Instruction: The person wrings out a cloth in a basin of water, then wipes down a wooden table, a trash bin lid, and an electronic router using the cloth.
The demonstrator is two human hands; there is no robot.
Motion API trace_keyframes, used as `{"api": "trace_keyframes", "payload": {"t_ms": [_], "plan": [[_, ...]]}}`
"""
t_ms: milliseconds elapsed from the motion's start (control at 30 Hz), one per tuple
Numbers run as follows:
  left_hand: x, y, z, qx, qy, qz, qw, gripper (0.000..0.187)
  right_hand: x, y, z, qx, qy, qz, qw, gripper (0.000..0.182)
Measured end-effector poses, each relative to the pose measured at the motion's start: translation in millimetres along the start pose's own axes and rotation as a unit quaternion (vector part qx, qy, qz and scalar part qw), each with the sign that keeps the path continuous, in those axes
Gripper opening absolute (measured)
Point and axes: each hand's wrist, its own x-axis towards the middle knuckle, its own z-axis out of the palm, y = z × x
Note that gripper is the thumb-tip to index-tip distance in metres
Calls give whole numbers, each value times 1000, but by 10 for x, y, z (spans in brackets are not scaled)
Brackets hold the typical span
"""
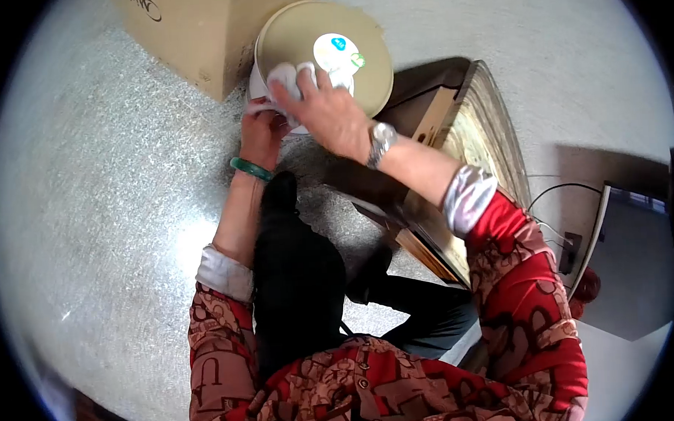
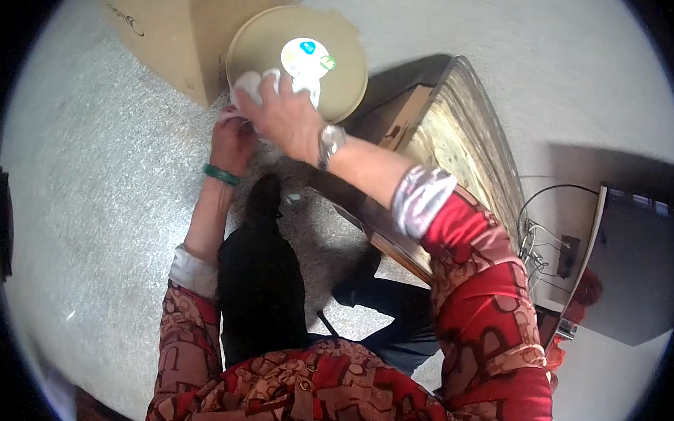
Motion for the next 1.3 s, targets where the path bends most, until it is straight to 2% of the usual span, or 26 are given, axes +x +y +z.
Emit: {"api": "trace_keyframes", "payload": {"t_ms": [67, 133, 200, 233, 300, 333, 400, 467, 500, 567, 600, 667, 733, 800, 867, 900, 933, 967, 1000, 1067, 1100, 1133, 1200, 1233, 1267, 1300], "plan": [[11, 5, 10, -48, 35, 24, 998, 13, -254, 60, -72, 7, -66, -47, 997, 59], [-1, 85, 43, -29, 23, 7, 999, 17, -414, 239, -53, 50, -139, -59, 987, 68], [-23, 146, 65, 13, 8, -30, 999, 25, -494, 438, -16, 70, -161, -83, 981, 62], [-10, 131, 77, 13, 8, -30, 999, 25, -506, 523, -16, 89, -132, -98, 982, 61], [39, 71, 120, 108, 70, -17, 992, 28, -450, 530, -19, 98, -135, -89, 982, 60], [65, 58, 112, 107, 67, -18, 992, 28, -392, 511, -60, 107, -138, -79, 982, 59], [95, 14, 90, 147, 77, 32, 986, 29, -265, 485, -86, 103, -125, -67, 985, 56], [71, 11, 125, 153, 81, 42, 984, 27, -31, 573, 19, 125, -57, -55, 989, 52], [65, 24, 137, 158, 85, 57, 982, 26, 112, 626, 71, 149, -60, 6, 987, 49], [64, 26, 123, 168, 85, 57, 981, 26, 310, 978, 391, 112, 16, 29, 993, 41], [68, 35, 121, 175, 87, 58, 979, 25, 344, 1252, 754, 79, 20, 93, 992, 39], [80, 47, 98, 185, 77, 59, 978, 27, 347, 1433, 919, 45, 26, 159, 986, 39], [63, 18, 83, 195, 59, 52, 978, 28, 216, 1413, 759, -40, -159, 193, 967, 43], [102, -28, 105, 193, 119, 80, 971, 29, 127, 1146, 563, -9, -253, 229, 940, 45], [280, -148, -170, 224, 106, 85, 965, 32, 21, 920, 700, 21, -283, 186, 941, 36], [294, -128, -184, 212, 106, 62, 970, 32, -108, 775, 219, 72, -252, 99, 960, 25], [270, -113, -217, 204, 109, 37, 972, 32, -158, 797, 590, 115, -104, 6, 988, 16], [272, -96, -289, 230, 145, 16, 962, 29, -253, 805, 329, 229, -79, -14, 970, 18], [261, -110, -349, 257, 182, -1, 949, 28, -375, 793, 141, 331, -111, 64, 935, 18], [140, -84, -333, 313, 226, 41, 922, 28, -787, 864, -186, 391, 23, 114, 913, 16], [99, -85, -253, 321, 216, 77, 919, 28, -997, 901, -364, 416, 91, 130, 896, 20], [76, -98, -155, 325, 207, 113, 916, 29, -1318, 974, -704, 466, 114, 177, 859, 20], [114, -70, 90, 343, 72, 191, 917, 29, -1947, 1140, -924, 383, 181, 250, 871, 21], [225, -32, 154, 360, 6, 189, 913, 19, -2319, 1175, -1061, 370, 156, 325, 856, 22], [22, -80, 639, 345, -17, 213, 914, 15, -2676, 1196, -1201, 358, 132, 395, 836, 24], [-106, -180, 1093, 349, -22, 236, 907, 14, -2983, 1381, -914, 333, 147, 412, 836, 25]]}}
